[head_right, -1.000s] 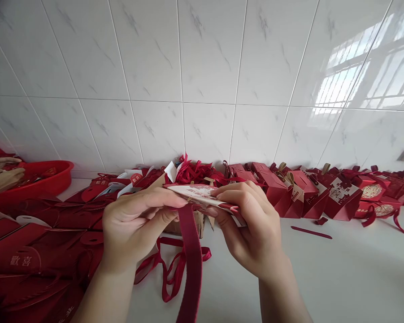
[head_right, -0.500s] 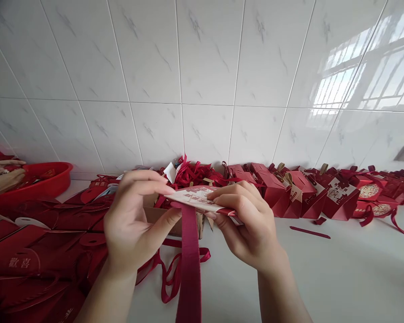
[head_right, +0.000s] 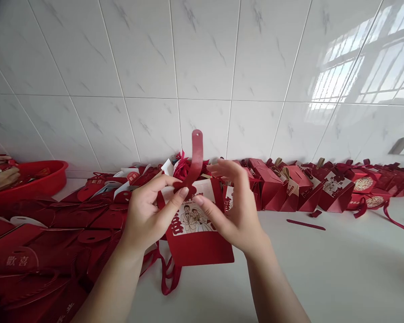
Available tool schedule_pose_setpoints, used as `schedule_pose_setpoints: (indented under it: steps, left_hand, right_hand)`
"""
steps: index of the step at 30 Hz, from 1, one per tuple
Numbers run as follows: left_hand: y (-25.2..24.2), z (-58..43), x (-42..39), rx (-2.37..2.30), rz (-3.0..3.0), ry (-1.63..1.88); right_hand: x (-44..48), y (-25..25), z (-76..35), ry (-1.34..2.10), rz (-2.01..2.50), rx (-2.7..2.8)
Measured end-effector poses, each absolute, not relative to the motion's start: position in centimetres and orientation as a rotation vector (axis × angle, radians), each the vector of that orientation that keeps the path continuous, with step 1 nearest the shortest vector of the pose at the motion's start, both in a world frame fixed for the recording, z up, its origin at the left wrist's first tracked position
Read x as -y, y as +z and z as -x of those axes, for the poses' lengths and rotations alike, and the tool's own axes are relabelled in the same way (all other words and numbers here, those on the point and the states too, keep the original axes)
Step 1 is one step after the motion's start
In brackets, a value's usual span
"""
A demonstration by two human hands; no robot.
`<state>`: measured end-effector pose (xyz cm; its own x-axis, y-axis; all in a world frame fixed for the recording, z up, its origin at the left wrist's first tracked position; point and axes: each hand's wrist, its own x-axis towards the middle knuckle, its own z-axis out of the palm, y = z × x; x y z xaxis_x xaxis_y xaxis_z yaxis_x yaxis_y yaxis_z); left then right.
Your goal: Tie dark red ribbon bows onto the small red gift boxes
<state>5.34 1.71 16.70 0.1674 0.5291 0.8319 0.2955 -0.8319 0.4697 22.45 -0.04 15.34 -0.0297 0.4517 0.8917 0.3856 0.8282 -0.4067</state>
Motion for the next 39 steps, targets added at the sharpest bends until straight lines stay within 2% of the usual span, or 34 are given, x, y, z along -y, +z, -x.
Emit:
schedule_pose_setpoints:
  steps: [4,12,16,25,39]
  left_hand:
    - [16.9,-5.4,-1.4,-0.792,-2.346,1.700]
    - [16.6,-5.3,-1.5,-0.433,-2.703,1.506]
    - [16.3,-5.2,-1.5,-0.326,-2.814,1.544]
    - [16.6,-5.1,-1.2,-0.303,-2.913,1.672]
    - [16.5,-5.0,-1.3,-0.350,-2.909,1.656]
  right_hand:
    - [0.6,15.6,-22.5,0.026,0.480,1.557]
    - [0.9,16.0,-24.1,-0.063,0.637,1.683]
    - [1.8,16.4,-24.5,-0.051,0.647,1.675]
    - [4.0,16.6,-24.0,0.158,0.751,1.667]
    - [3.6,16.5,-23.6,0.205,0.789,1.674]
